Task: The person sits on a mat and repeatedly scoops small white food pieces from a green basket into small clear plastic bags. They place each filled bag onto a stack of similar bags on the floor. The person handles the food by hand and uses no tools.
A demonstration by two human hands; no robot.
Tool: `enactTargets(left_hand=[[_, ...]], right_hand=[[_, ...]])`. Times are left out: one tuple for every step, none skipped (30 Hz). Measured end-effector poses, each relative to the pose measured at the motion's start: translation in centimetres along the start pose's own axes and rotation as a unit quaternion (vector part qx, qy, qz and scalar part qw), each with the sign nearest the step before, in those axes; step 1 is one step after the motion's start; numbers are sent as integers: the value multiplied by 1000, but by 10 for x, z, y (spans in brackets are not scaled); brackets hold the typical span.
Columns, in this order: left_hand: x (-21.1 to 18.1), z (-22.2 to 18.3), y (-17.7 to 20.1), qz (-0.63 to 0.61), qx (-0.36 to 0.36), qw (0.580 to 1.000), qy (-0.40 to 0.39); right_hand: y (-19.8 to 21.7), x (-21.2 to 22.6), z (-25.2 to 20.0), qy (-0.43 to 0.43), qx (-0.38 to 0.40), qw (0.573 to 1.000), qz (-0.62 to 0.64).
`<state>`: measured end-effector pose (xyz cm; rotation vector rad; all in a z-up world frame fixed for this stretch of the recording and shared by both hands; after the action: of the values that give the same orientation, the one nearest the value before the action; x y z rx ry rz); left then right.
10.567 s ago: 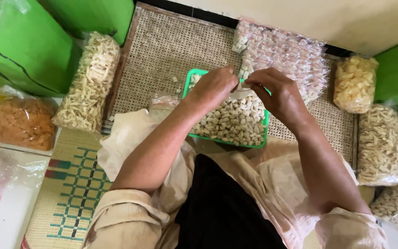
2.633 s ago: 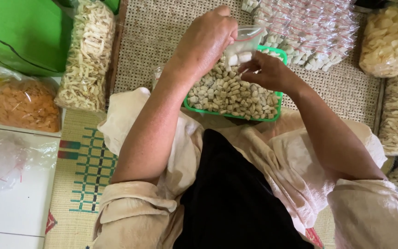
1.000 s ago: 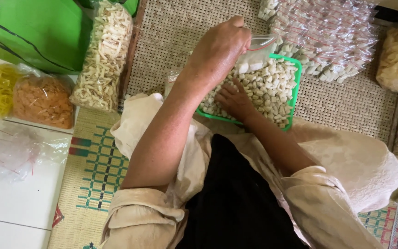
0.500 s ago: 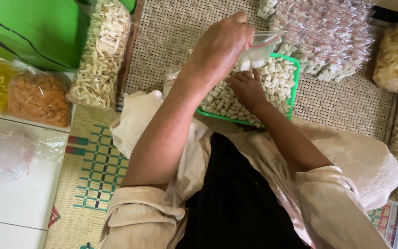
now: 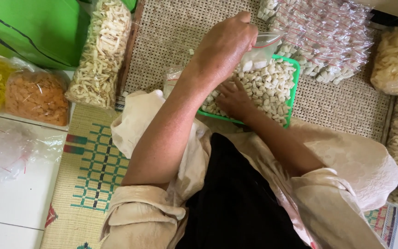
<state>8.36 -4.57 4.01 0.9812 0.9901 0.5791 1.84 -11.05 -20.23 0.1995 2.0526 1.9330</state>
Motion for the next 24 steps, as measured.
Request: enactTargets(left_hand=[[0,0,1,1,-1,1000,1],[0,0,1,-1,2,1000,1],[-1,1,1,-3,6,1000,0],[0,0,0,-3,6,1000,0],[1,0,0,-8,3,1000,-2],[2,1,0,-14,0,1000,-3],[1,0,-1,-14,0,1000,-4],[1,-1,-1,-10,-1,1000,-2],[2,0,0,-5,-2,1000,-1],[1,0,1,-5,-3,1000,-2],[1,-1,1,-9,0,1000,0],[2,-1,1,-14,2,1000,1],[2,-1,1,-13,1,1000,1],[2,0,1,-2,1,1000,1],[1,0,1,9,0,1000,0],[1,-1,3,9,-2,1000,-1],[1,-1,3,-2,0,1000,0],[1,-1,3,-13,2,1000,1],[0,0,2,-14,0,1000,-1],[1,1,-2,-4,11,1000,9],[3,2,-6,5,23,1000,20],[2,1,-5,5,21,1000,19],[1,1,-5,-3,24,1000,15],[-1,1,-5,-10,28,999,12]], right_hand=[[-5,4,-1,1,0,1000,0],[-16,6,-1,-6,28,1000,-1],[-27,8,-2,-13,56,998,-1],[-34,9,-3,-13,55,998,-1],[-34,9,-5,-16,16,1000,-10],[-33,9,-8,-19,-23,999,-19],[-31,9,-8,-19,-23,999,-19],[-28,11,-8,-14,-28,999,-16],[-24,11,-8,-9,-34,999,-14],[-22,11,-7,-10,-34,999,-15],[-18,8,-8,-19,-42,999,10],[-14,6,-8,-27,-50,998,36],[-14,1,-6,-26,-50,998,35],[-19,-9,-3,-46,-26,997,63],[-24,-20,0,-67,-2,994,90],[-15,-29,-1,-66,-3,994,89],[-8,-43,-3,-66,-1,980,186],[-2,-56,-5,-64,0,957,282],[44,-62,-5,-65,0,958,279],[59,-85,-10,-187,99,908,362],[75,-97,-25,-300,196,826,434],[72,-118,-40,-301,196,827,432],[89,-139,-46,-255,124,882,377],[107,-156,-56,-205,52,924,318]])
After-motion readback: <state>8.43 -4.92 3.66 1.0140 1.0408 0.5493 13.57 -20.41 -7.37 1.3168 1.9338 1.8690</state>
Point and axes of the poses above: each hand's wrist, its own z-axis towards the middle knuckle, its own y-axis out of the back of the hand, x = y × z, the point moved 10 cm from there along z, towards the middle knuckle, and after that the axes turned 15 degrees about x, right-handed, at the moved point
